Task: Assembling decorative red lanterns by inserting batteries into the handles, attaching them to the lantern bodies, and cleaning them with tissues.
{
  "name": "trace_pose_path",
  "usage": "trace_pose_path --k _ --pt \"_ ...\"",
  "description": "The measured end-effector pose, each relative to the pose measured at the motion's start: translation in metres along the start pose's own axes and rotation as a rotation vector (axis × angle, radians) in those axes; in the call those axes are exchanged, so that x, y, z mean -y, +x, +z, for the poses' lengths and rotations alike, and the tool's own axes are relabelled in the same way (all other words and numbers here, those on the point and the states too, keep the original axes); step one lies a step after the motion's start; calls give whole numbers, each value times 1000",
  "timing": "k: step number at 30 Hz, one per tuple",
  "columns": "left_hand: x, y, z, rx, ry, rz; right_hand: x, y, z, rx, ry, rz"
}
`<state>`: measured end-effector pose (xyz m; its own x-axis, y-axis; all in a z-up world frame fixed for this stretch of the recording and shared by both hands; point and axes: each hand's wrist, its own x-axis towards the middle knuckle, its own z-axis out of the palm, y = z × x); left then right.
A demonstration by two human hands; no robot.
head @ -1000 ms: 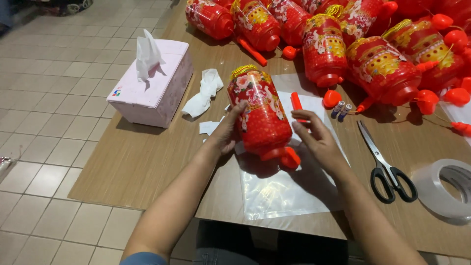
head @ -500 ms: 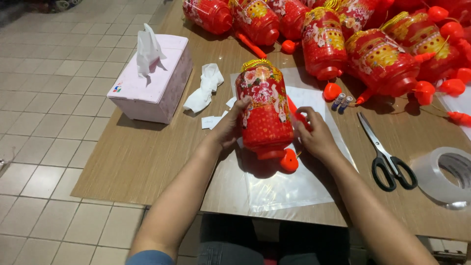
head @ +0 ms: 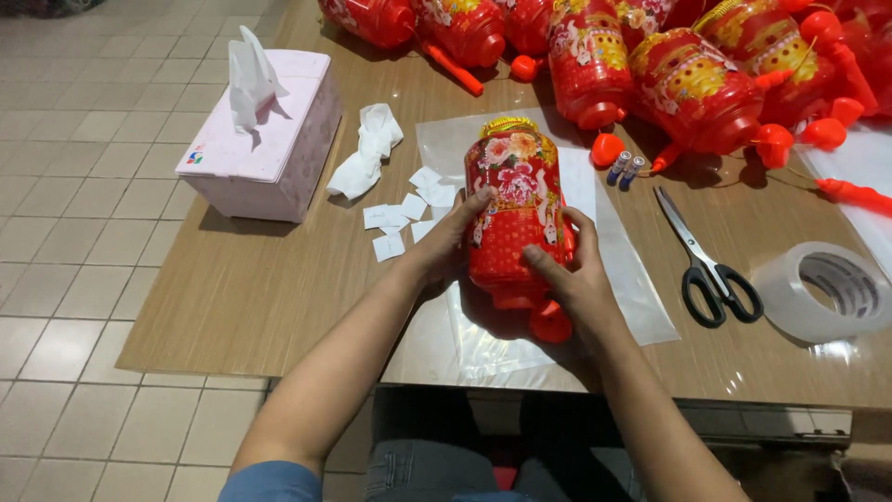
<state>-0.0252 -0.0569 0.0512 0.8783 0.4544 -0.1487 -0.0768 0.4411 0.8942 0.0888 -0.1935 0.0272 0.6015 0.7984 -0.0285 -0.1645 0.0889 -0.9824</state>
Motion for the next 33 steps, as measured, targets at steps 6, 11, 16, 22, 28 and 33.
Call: trace_pose_path --k 6,11,16,22,28,33 --pt "-18 -24 22 23 126 31 3 -2 -11 53 56 -14" --pt "36 31 -41 181 461 261 29 -14 -30 23 167 -56" --pt "47 -6 -13 204 1180 183 35 -24 -95 128 220 -46" --pt "85 -18 1 477 1778 365 27 -32 -123 67 381 -112" --pt "88 -20 -6 484 1742 392 25 -32 -127 143 448 -165" --pt "45 -23 -14 268 1173 149 50 -40 -119 71 518 -274"
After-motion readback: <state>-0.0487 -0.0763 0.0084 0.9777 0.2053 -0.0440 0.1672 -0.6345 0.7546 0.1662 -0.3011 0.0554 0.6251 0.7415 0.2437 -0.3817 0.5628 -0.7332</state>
